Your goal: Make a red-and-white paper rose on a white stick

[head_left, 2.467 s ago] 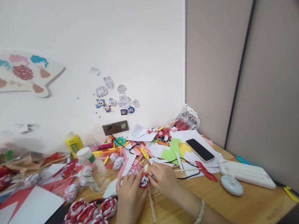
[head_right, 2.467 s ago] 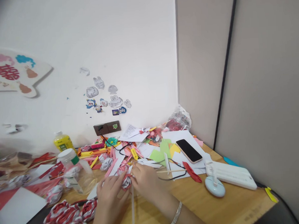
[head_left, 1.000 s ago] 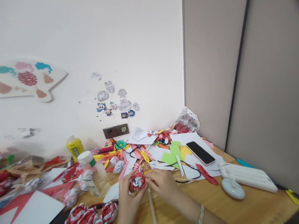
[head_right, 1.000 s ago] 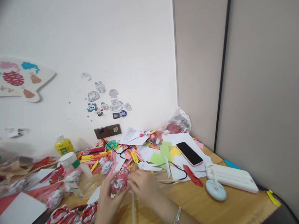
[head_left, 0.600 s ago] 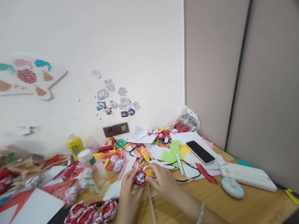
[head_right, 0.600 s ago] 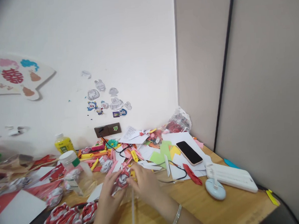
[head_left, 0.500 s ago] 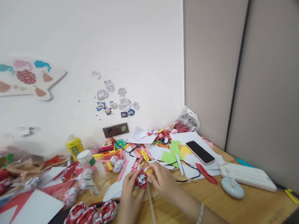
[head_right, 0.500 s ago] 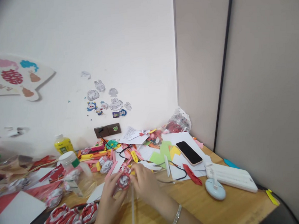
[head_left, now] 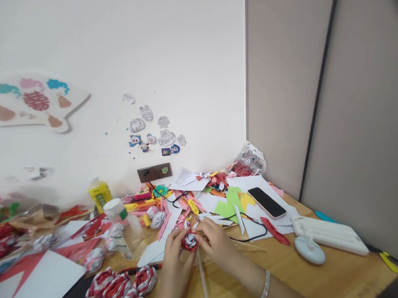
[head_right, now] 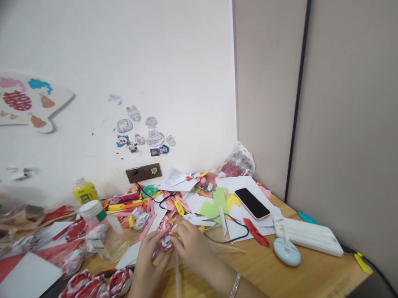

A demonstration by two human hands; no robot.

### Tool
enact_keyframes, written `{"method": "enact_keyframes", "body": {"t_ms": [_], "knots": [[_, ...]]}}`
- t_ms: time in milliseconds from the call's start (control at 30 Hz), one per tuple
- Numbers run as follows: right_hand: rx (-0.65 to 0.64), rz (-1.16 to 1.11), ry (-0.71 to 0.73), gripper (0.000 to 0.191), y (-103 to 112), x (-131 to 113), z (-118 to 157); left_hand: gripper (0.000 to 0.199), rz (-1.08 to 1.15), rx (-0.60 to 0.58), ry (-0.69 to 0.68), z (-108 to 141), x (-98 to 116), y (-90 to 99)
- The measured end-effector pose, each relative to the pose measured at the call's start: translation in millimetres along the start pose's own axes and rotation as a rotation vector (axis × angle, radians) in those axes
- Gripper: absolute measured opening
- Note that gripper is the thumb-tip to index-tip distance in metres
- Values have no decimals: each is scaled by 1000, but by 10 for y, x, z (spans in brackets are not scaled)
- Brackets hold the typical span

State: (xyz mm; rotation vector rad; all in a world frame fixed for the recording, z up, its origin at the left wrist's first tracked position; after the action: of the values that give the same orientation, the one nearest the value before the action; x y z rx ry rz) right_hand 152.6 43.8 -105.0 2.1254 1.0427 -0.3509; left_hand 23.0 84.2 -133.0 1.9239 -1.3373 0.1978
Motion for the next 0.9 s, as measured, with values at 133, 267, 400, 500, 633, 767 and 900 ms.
{"method": "enact_keyframes", "body": {"t_ms": [133,267,400,500,633,767,900], "knots": [[-2,-65,-52,7,6,37,-18,36,4,-5,12,5,10,-6],[-10,-128,-57,9,34,29,-49,35,10,-10,1,3,31,-7],[-3,-130,-20,11,46,21,-55,33,24,11,-3,3,33,-1],[2,-115,14,14,45,12,-42,33,11,7,-10,8,42,-6],[-25,21,67,15,29,-9,-23,33,-8,8,-27,11,59,1],[-46,92,102,17,15,-10,-13,34,-9,15,-28,5,62,13],[-33,170,107,18,3,8,-12,34,-22,3,-33,7,69,-1]]}}
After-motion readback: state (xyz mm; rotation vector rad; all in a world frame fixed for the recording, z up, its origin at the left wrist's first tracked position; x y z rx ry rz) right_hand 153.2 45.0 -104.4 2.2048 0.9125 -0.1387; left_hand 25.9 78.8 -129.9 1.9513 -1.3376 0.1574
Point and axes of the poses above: each hand's wrist, its own z-axis away from the middle knuckle, its own y-axis out of the back of the hand, x = y × z, the point moved 7 cm from there along -z, towards the middle knuckle, and after that the axes turned 1 degree about -z, right-handed, at the moved point
